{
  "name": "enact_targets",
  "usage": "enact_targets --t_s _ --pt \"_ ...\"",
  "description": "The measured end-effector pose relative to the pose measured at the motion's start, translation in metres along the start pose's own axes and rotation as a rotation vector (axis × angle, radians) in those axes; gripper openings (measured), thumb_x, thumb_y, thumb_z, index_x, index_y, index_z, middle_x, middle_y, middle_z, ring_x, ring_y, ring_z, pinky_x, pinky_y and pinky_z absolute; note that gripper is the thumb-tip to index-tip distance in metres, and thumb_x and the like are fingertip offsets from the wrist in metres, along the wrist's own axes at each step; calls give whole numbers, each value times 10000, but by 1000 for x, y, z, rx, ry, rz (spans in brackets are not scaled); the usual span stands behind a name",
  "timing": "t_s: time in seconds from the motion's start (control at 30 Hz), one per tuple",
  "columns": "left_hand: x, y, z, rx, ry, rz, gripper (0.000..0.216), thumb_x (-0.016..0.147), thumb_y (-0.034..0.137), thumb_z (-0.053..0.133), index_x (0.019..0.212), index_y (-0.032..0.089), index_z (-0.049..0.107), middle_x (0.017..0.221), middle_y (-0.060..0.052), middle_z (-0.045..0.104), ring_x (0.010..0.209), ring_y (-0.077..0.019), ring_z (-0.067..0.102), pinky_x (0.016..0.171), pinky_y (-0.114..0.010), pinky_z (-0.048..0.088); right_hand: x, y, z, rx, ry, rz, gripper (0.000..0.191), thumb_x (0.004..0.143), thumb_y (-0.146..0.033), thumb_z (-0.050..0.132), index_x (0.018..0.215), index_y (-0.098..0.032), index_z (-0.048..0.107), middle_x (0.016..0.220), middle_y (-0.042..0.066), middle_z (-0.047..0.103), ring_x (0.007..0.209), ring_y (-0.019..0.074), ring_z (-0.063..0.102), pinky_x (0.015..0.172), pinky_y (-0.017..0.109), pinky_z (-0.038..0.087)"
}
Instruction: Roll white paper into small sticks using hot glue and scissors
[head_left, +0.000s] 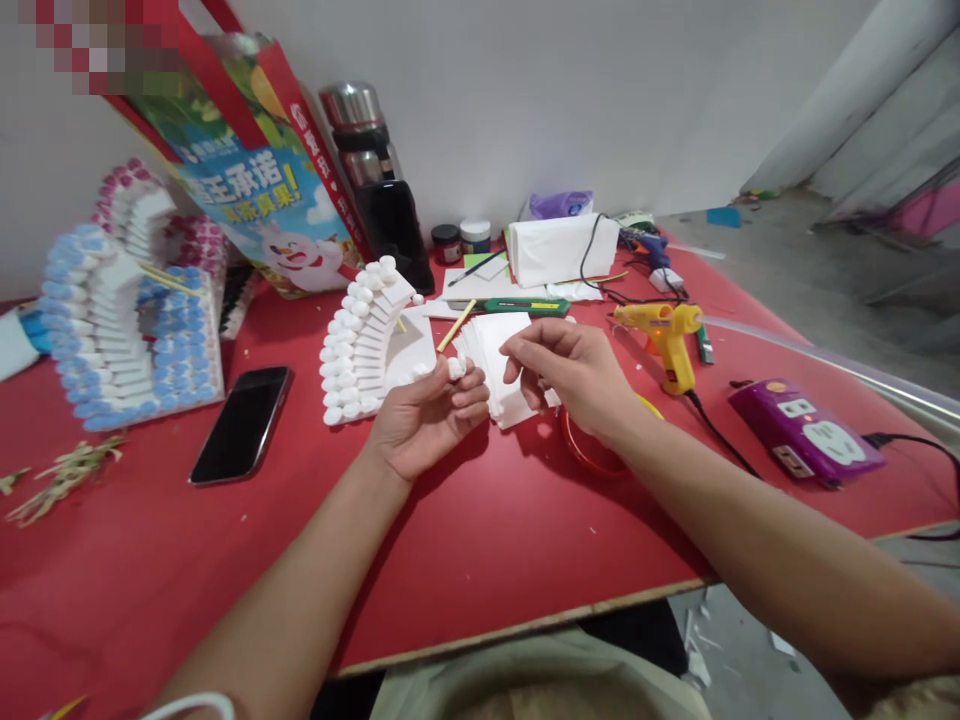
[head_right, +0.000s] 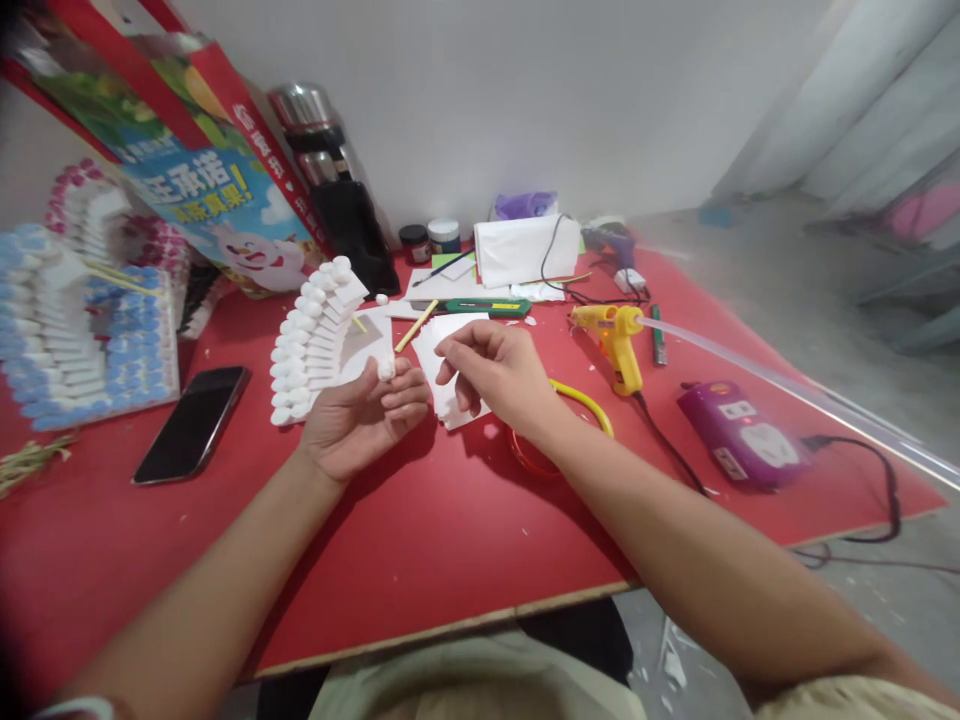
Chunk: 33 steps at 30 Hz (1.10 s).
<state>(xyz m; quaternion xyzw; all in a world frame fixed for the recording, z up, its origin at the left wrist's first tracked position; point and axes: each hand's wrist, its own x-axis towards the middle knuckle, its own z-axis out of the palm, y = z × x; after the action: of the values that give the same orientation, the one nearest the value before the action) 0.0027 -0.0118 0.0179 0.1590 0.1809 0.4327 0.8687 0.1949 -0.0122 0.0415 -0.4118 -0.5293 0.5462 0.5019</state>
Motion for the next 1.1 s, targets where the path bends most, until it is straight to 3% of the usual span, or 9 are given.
enact_targets --t_s 0.17,0.33,0.53,0.7,0.83,0.97,1.1 --pt "-7 -1 5 -53 -107 -66 250 794 176 830 816 100 593 734 9 488 586 -41 492 547 -145 472 0 3 2 -1 -68 3 240 886 -349 721 777 -148 648 689 3 688 413 72 555 404 218 435" --pt "-6 -3 1 36 -151 -61 269 767 213 864 786 92 625 714 10 511 570 -37 509 516 -139 465 -7 3 5 -25 -101 -113 219 897 -365 725 858 -159 664 704 -7 680 446 79 568 439 231 455" --pt "3 -3 -8 371 48 103 261 731 223 894 887 92 731 792 -43 669 685 -84 623 702 -185 550 -9 14 5 -255 -103 -197 240 854 -366 758 990 -194 660 818 18 705 587 118 618 533 254 485" --pt "4 -3 -8 601 116 209 261 715 262 904 850 136 720 733 -28 695 651 -105 636 685 -235 540 -3 19 2 -450 -65 -280 113 878 -287 676 859 -190 622 697 -13 656 529 93 552 504 231 428" --pt "2 -8 -3 808 159 342 251 724 271 892 860 169 707 712 4 671 648 -115 626 668 -253 514 -3 22 1 -539 -35 -365 120 891 -256 653 801 -189 611 639 -22 633 520 92 551 514 229 427" --pt "0 -10 2 964 229 511 238 717 259 890 849 183 707 723 22 637 678 -111 596 660 -240 481 -6 23 1 -463 -67 -313 124 917 -279 651 843 -192 603 669 -10 663 538 116 626 537 247 483" --pt "-3 -7 1 1135 241 567 209 766 288 850 871 185 701 802 -10 677 743 -151 628 708 -279 490 -3 21 0 -224 -191 -115 224 933 -390 671 878 -182 609 620 2 688 548 155 683 589 300 571"
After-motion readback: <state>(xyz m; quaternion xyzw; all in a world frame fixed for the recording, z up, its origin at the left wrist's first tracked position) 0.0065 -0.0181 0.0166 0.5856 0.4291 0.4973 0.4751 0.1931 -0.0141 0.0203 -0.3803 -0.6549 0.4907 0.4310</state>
